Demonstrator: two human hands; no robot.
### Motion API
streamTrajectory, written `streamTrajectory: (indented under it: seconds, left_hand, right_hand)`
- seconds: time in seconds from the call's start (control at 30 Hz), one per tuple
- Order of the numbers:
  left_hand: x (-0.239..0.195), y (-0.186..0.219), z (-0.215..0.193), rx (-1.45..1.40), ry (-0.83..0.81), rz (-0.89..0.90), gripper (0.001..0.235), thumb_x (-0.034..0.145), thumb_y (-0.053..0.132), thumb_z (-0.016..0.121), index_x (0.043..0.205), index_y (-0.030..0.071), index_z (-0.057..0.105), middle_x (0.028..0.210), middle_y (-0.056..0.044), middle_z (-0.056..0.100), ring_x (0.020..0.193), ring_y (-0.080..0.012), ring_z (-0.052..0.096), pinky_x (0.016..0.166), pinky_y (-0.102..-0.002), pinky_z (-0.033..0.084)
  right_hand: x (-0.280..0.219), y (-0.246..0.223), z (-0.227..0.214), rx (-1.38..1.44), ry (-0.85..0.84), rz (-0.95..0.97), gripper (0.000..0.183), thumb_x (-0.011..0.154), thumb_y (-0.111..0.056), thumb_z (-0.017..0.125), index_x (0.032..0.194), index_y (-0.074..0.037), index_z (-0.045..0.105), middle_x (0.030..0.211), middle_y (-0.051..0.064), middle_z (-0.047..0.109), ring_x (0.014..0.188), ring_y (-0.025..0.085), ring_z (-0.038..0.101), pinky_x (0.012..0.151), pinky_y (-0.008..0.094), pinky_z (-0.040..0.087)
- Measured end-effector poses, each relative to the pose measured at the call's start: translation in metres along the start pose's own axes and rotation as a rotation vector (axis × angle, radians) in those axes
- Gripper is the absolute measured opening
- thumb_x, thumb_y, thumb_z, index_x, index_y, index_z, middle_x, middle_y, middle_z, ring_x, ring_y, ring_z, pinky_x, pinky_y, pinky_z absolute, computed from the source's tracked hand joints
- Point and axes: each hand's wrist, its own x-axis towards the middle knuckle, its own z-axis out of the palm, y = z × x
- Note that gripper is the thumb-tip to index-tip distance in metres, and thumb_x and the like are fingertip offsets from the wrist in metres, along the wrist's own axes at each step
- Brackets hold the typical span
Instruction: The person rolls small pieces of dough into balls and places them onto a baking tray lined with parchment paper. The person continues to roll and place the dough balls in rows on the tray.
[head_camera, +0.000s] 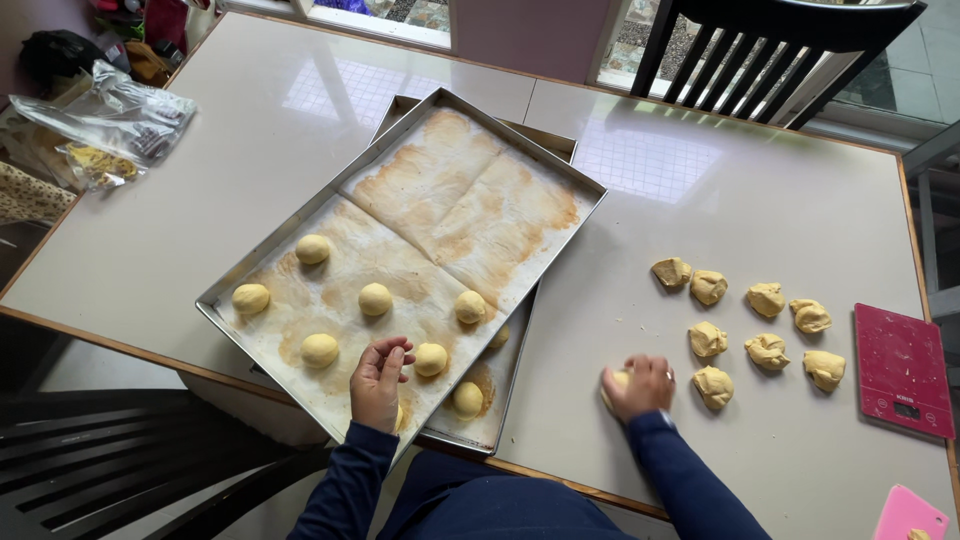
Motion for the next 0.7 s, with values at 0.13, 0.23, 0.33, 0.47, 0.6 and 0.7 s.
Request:
streamTrajectory:
  seconds: [0.13,0.23,0.33,0.47,0.6,0.7]
  left_hand:
    - [-0.002,-0.008,0.007,-0.011,-0.038,0.031,0.019,0.098,0.020,0.062,0.111,0.008,0.069,0.103,-0.008,0.077,0.085,-0.0137,0.072,0.061,-0.023,0.048]
    - [0.002,-0.001,0.014,-0.002,-0.080,0.017,0.018,0.097,0.020,0.062,0.110,0.010,0.071,0.104,-0.005,0.076,0.085,-0.0117,0.071,0.062,-0.023,0.049]
    - [-0.001,0.003,0.013,0.001,-0.071,-0.024,0.019,0.097,0.019,0.062,0.111,0.010,0.071,0.104,-0.006,0.076,0.088,-0.0122,0.071,0.066,-0.025,0.050]
    - [0.003,-0.009,0.010,-0.035,-0.068,0.004,0.020,0.097,0.018,0.064,0.113,0.007,0.071,0.102,-0.008,0.077,0.085,-0.0133,0.072,0.064,-0.022,0.050]
    - [0.003,-0.014,0.015,-0.065,-0.098,0.035,0.021,0.099,0.015,0.066,0.116,0.004,0.071,0.099,-0.012,0.076,0.083,-0.0152,0.072,0.061,-0.019,0.051]
    - [0.002,-0.013,0.022,-0.069,-0.111,0.022,0.020,0.099,0.014,0.065,0.115,0.004,0.071,0.099,-0.011,0.076,0.083,-0.0150,0.072,0.062,-0.019,0.051]
  right_hand:
    - [-0.007,-0.050,0.024,0.168,0.090,-0.192,0.047,0.081,-0.045,0.078,0.055,-0.017,0.051,0.060,0.003,0.055,0.066,0.027,0.056,0.078,0.044,0.044]
    - [-0.051,-0.062,-0.013,0.210,-0.107,-0.316,0.045,0.089,-0.047,0.064,0.057,-0.017,0.053,0.067,0.006,0.056,0.064,0.032,0.056,0.066,0.050,0.044]
    - [-0.073,-0.022,-0.035,0.318,-0.265,-0.326,0.026,0.076,-0.041,0.077,0.084,-0.019,0.064,0.090,0.000,0.068,0.093,0.023,0.064,0.086,0.042,0.042]
    - [-0.016,0.024,-0.006,0.026,-0.085,-0.194,0.038,0.068,-0.055,0.079,0.085,-0.023,0.069,0.090,0.006,0.062,0.083,0.030,0.065,0.078,0.045,0.051]
    - [0.009,-0.010,0.064,0.164,0.015,-0.142,0.043,0.078,-0.054,0.075,0.060,-0.019,0.057,0.069,0.007,0.054,0.075,0.031,0.061,0.072,0.041,0.047]
    - [-0.054,-0.054,0.029,0.292,-0.122,-0.209,0.033,0.077,-0.053,0.073,0.065,-0.024,0.061,0.075,0.000,0.059,0.080,0.026,0.063,0.077,0.040,0.047]
